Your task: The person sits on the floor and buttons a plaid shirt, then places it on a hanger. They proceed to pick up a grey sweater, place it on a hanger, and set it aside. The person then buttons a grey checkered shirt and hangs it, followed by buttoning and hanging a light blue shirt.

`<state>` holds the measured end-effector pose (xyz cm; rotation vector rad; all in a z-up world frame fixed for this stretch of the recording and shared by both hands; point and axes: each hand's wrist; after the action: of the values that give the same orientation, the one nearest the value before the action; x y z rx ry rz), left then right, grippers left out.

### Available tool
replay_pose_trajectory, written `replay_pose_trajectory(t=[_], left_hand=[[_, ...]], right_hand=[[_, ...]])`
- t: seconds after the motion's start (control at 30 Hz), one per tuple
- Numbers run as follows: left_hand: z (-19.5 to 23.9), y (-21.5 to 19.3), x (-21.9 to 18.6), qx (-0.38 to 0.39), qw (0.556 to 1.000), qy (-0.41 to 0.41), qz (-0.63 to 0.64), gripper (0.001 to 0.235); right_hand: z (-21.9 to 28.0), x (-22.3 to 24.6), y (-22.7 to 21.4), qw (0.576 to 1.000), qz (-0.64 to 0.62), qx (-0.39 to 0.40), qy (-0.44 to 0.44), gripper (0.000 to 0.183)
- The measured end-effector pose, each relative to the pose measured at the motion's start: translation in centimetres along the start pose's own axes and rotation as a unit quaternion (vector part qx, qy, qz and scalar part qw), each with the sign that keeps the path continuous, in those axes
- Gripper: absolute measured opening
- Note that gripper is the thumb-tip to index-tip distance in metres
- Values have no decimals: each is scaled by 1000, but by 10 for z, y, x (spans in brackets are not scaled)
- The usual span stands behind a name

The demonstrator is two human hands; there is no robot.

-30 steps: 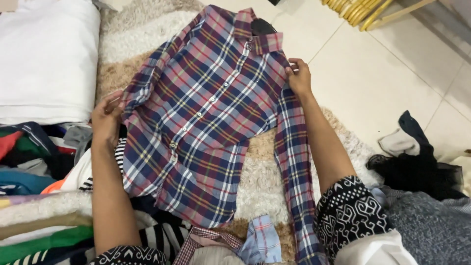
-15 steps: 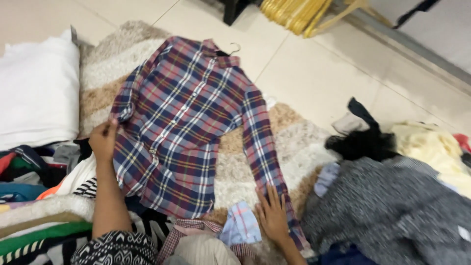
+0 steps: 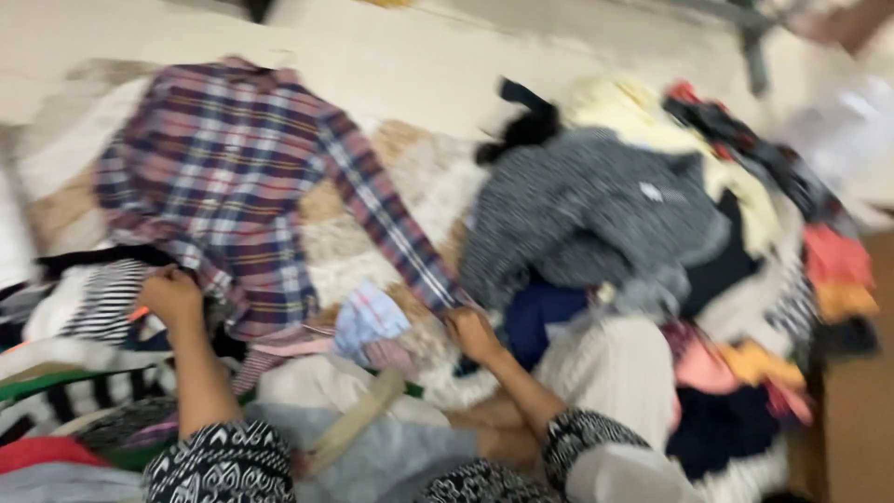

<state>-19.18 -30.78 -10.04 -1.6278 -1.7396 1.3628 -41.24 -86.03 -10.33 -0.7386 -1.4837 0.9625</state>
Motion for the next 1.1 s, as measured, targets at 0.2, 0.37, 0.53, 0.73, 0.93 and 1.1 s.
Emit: replay_pose_trajectory(t=[0.2,0.37,0.53,0.73,0.93,1.1], left_hand=[[95,-36,-180,70,976,105,178,17],[178,-104,-345,220,847,94,474,26],[221,-151,-456,311,799,150,492,20],[244,-174,-517,396,821,140,386,96],[239,-157,-520,448,849,108,257,115],[224,-135,-508,536,771,-16,345,119]], right_hand=[[31,-11,-93,985,-37,-154,64,12],[61,-41,-174,957,-64,-275,63,10],[92,-77,-244,922,-57,-364,117,12],[102,-121,-295,888,-23,-441,128,39],[90,-187,-315,873,-144,-394,250,81],[66,-219,-325,800,-280,-422,323,100]])
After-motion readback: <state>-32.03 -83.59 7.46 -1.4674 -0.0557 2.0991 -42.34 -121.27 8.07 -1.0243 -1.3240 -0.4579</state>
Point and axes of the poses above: each hand's wrist, its own z-axis away from the middle knuckle, its own y-axis out of the palm, x = y × z, and after that the axes turned 1 degree about -x, right-handed
